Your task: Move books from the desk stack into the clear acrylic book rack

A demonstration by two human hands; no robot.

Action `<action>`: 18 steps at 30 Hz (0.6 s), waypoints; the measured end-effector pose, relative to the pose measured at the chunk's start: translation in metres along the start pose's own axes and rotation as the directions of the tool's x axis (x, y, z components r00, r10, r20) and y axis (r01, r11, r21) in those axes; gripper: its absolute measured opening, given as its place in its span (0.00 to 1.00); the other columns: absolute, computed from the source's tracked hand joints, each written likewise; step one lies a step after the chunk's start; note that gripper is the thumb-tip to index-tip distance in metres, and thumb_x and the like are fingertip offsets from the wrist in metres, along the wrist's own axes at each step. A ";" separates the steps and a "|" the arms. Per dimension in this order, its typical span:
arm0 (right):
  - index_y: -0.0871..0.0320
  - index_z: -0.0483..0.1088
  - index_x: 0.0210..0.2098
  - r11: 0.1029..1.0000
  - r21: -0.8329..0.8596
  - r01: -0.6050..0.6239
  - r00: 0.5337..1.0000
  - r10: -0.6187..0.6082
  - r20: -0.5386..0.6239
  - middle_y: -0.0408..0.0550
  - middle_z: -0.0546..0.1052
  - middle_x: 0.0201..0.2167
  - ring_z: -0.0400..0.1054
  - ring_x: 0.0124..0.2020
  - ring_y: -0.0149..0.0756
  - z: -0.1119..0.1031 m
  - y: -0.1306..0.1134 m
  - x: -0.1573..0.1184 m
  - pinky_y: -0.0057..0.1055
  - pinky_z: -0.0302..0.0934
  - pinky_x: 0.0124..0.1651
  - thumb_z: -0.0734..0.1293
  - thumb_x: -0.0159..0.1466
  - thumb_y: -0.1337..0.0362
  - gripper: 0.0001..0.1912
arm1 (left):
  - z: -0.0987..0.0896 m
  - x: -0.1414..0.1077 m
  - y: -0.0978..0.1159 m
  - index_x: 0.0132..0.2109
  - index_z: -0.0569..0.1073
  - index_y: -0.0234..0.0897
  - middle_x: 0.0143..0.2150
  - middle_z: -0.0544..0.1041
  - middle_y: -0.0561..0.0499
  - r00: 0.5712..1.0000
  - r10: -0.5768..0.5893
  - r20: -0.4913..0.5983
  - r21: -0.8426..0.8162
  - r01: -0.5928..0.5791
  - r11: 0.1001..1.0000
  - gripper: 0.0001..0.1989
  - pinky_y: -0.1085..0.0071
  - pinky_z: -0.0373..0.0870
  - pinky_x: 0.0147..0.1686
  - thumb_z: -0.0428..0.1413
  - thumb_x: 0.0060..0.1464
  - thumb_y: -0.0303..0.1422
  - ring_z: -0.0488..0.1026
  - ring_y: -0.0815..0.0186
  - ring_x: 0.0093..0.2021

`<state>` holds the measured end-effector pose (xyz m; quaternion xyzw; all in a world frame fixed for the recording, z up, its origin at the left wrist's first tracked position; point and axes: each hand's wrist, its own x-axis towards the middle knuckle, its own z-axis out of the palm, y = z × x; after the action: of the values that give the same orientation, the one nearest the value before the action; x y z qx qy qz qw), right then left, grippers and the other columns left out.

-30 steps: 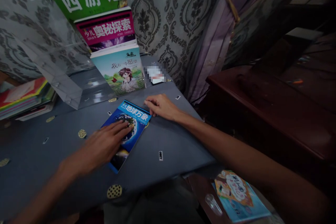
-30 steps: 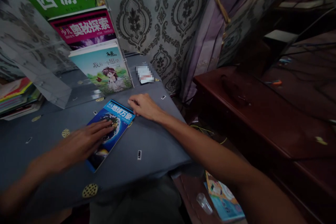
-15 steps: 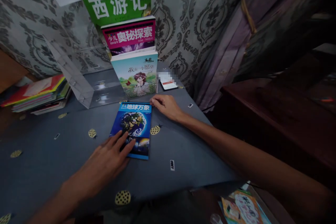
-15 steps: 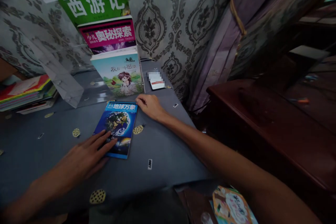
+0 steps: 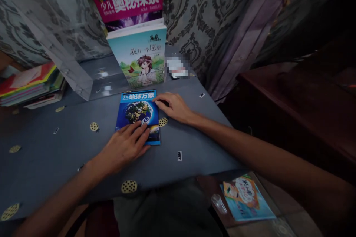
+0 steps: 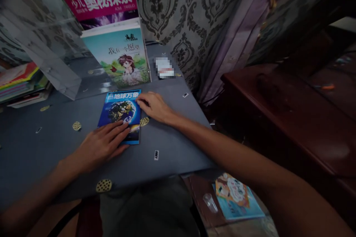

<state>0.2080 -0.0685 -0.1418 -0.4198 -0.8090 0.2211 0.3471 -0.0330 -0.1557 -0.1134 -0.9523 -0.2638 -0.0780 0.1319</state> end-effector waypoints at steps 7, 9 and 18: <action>0.59 0.78 0.42 0.997 0.072 -0.039 0.998 0.036 0.042 0.50 0.81 0.38 0.71 0.38 0.37 0.001 -0.025 -0.028 0.32 0.61 0.42 0.59 0.71 0.62 0.15 | 0.000 -0.004 0.000 0.53 0.77 0.33 0.52 0.82 0.42 0.995 0.038 -0.092 0.021 -0.037 0.999 0.16 0.61 0.79 0.48 0.47 0.70 0.32 0.78 0.57 0.54; 0.60 0.77 0.41 0.992 0.117 -0.047 0.998 0.042 0.051 0.50 0.81 0.37 0.71 0.36 0.36 0.001 -0.030 -0.034 0.31 0.61 0.42 0.59 0.71 0.61 0.16 | -0.002 -0.003 -0.001 0.52 0.78 0.32 0.50 0.83 0.42 0.992 0.054 -0.110 0.027 -0.052 0.998 0.15 0.62 0.80 0.47 0.48 0.69 0.32 0.79 0.57 0.53; 0.60 0.75 0.37 0.960 0.270 -0.075 0.994 0.049 0.101 0.46 0.78 0.30 0.67 0.28 0.30 0.000 -0.042 -0.043 0.27 0.60 0.34 0.58 0.71 0.58 0.17 | -0.004 -0.003 -0.004 0.54 0.76 0.33 0.51 0.82 0.42 0.997 0.024 -0.068 -0.082 -0.030 0.996 0.14 0.60 0.79 0.48 0.49 0.68 0.29 0.79 0.56 0.54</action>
<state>0.2029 -0.1276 -0.1308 -0.3822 -0.7725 0.3608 0.3564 -0.0379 -0.1547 -0.1087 -0.9573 -0.2428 -0.1187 0.1022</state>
